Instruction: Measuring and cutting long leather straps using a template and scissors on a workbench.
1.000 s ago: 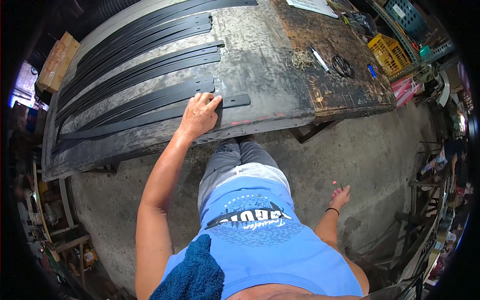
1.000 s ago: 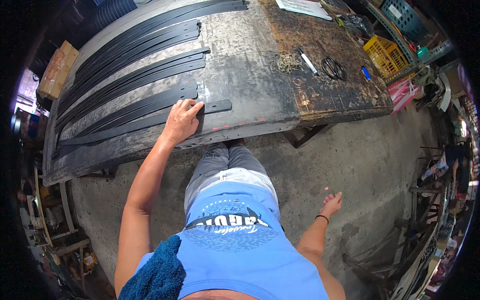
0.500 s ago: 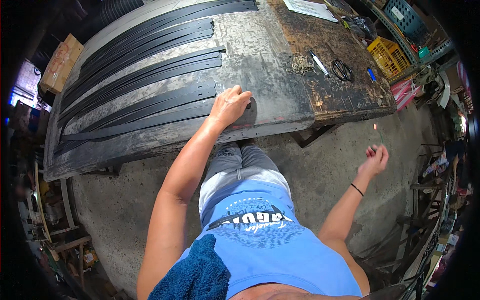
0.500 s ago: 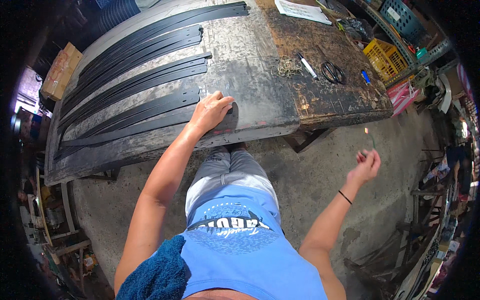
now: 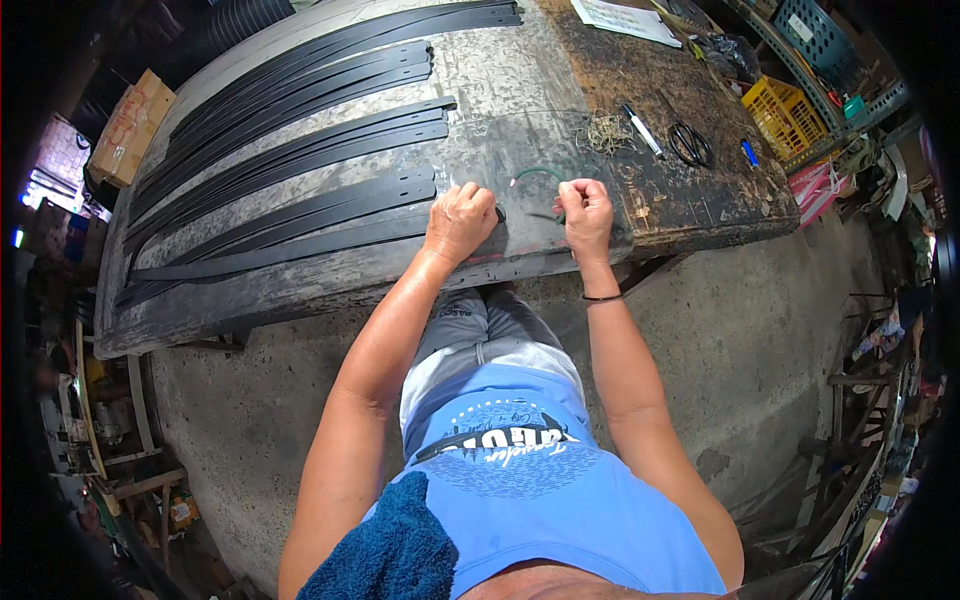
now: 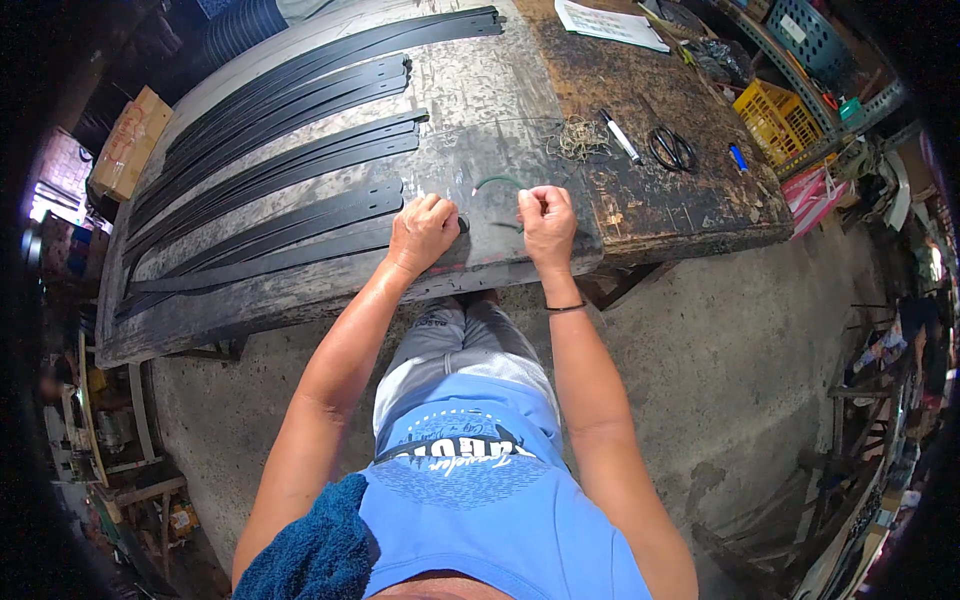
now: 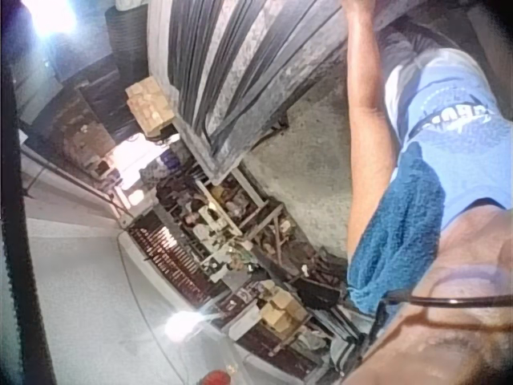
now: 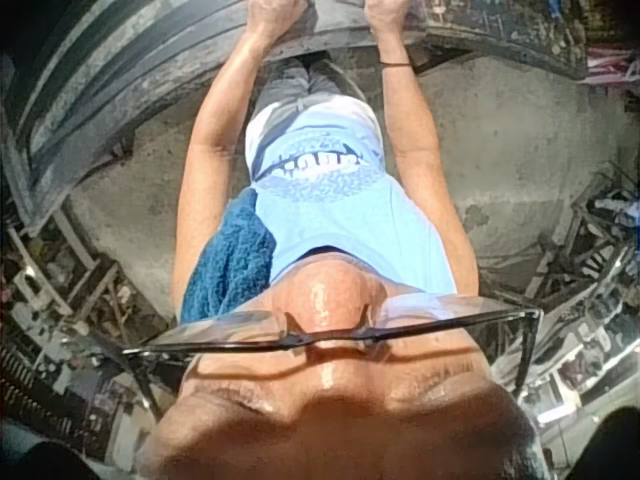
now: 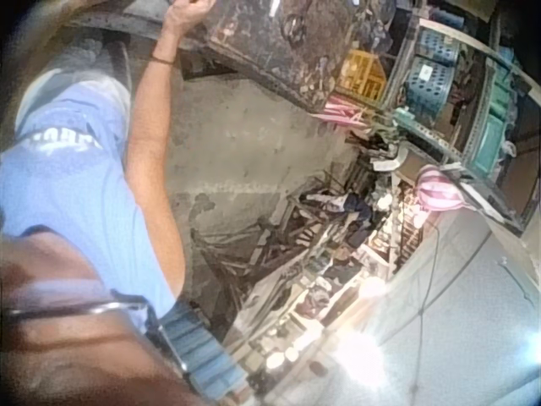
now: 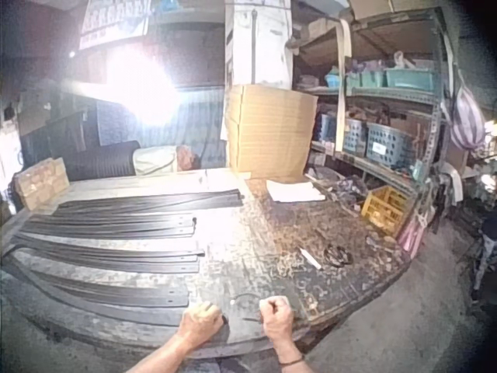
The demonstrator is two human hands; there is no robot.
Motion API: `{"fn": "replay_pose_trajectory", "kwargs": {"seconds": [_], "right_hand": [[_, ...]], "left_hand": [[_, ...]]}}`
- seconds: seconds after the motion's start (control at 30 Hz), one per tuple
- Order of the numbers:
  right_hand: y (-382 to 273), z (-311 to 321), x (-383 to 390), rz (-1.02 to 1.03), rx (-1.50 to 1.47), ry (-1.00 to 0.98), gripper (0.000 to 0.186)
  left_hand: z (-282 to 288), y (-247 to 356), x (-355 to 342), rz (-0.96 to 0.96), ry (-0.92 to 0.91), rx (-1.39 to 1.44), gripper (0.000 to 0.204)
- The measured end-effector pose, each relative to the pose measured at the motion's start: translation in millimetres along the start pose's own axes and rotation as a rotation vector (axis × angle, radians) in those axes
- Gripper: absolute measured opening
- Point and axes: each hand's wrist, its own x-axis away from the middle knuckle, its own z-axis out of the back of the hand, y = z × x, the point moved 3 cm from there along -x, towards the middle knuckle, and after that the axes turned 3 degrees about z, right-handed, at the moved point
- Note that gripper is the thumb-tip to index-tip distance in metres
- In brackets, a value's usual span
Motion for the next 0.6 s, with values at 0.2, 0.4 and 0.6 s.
{"fn": "replay_pose_trajectory", "kwargs": {"seconds": [0.2, 0.4, 0.6], "right_hand": [[-7.2, -6.6, 7.4, 0.16, 0.234, -0.101, 0.013], [-17.7, -11.3, 8.5, 0.197, 0.284, -0.124, 0.012], [-16.4, -12.1, 9.0, 0.202, 0.293, -0.137, 0.012]], "left_hand": [[-1.8, -0.8, -0.3, 0.012, 0.004, -0.012, 0.01], [-2.0, -1.1, -0.1, 0.024, -0.017, 0.004, 0.01], [-1.7, -0.7, -0.1, 0.035, -0.012, 0.008, 0.01]]}}
